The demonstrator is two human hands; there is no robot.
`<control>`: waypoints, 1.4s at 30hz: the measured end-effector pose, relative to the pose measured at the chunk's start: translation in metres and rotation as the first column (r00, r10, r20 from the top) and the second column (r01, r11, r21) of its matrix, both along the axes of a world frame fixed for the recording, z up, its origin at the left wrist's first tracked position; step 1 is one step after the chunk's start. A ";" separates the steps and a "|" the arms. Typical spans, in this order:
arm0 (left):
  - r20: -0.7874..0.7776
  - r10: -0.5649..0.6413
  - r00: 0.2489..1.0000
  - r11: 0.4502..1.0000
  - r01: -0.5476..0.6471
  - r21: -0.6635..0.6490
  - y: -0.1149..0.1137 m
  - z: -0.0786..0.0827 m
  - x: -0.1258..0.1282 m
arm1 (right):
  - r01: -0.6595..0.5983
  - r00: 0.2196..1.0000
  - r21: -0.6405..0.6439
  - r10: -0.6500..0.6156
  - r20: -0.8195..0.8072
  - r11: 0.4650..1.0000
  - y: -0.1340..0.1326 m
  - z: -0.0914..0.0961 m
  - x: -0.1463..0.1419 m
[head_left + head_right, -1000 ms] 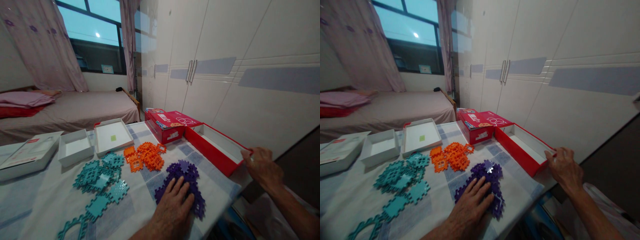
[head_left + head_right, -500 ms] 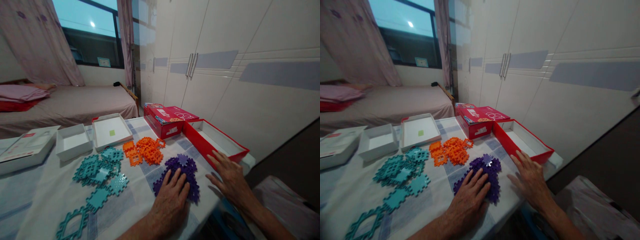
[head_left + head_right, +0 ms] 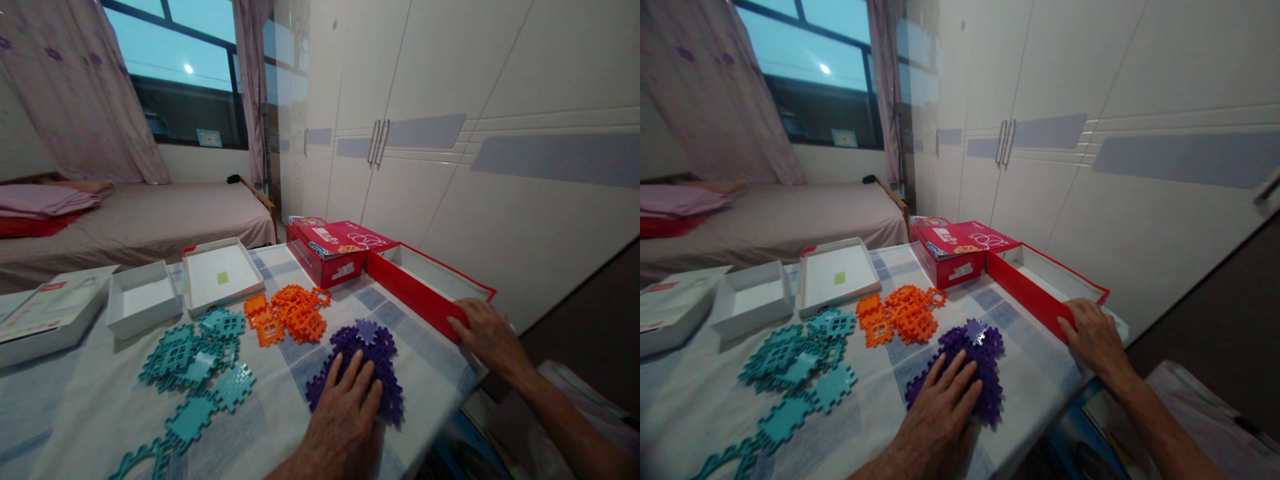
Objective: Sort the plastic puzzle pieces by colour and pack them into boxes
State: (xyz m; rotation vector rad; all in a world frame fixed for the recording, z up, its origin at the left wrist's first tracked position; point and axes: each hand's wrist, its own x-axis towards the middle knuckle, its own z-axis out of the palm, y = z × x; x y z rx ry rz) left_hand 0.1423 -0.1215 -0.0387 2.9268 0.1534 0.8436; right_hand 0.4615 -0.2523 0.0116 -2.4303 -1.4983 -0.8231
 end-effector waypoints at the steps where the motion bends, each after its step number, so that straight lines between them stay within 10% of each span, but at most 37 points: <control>1: -0.005 0.001 1.000 1.000 -0.001 -0.003 0.000 0.001 0.000 | 0.001 1.000 -0.003 -0.001 0.001 1.000 -0.001 0.000 0.002; 10: -0.021 0.016 1.000 0.998 -0.018 -0.059 -0.004 0.002 -0.001 | 0.099 0.984 0.164 -0.121 0.127 0.981 0.003 0.008 -0.037; 16: -0.050 0.102 0.994 0.993 -0.105 -0.054 -0.003 0.011 -0.003 | -0.420 0.864 -0.029 0.390 -0.319 0.907 0.022 -0.018 -0.112; 19: -0.055 0.215 0.975 0.972 -0.219 -0.084 -0.002 0.015 -0.005 | -0.534 0.782 -0.113 0.438 -0.443 0.838 0.037 -0.031 -0.132; 27: -0.073 0.274 0.959 0.929 -0.283 -0.237 0.000 0.009 -0.005 | -0.558 0.726 -0.096 0.428 -0.538 0.825 0.070 -0.030 -0.124; 42: -0.021 0.276 0.961 0.927 -0.272 -0.259 0.003 0.001 -0.003 | -0.408 0.529 0.384 0.557 -0.640 0.828 0.079 -0.025 -0.136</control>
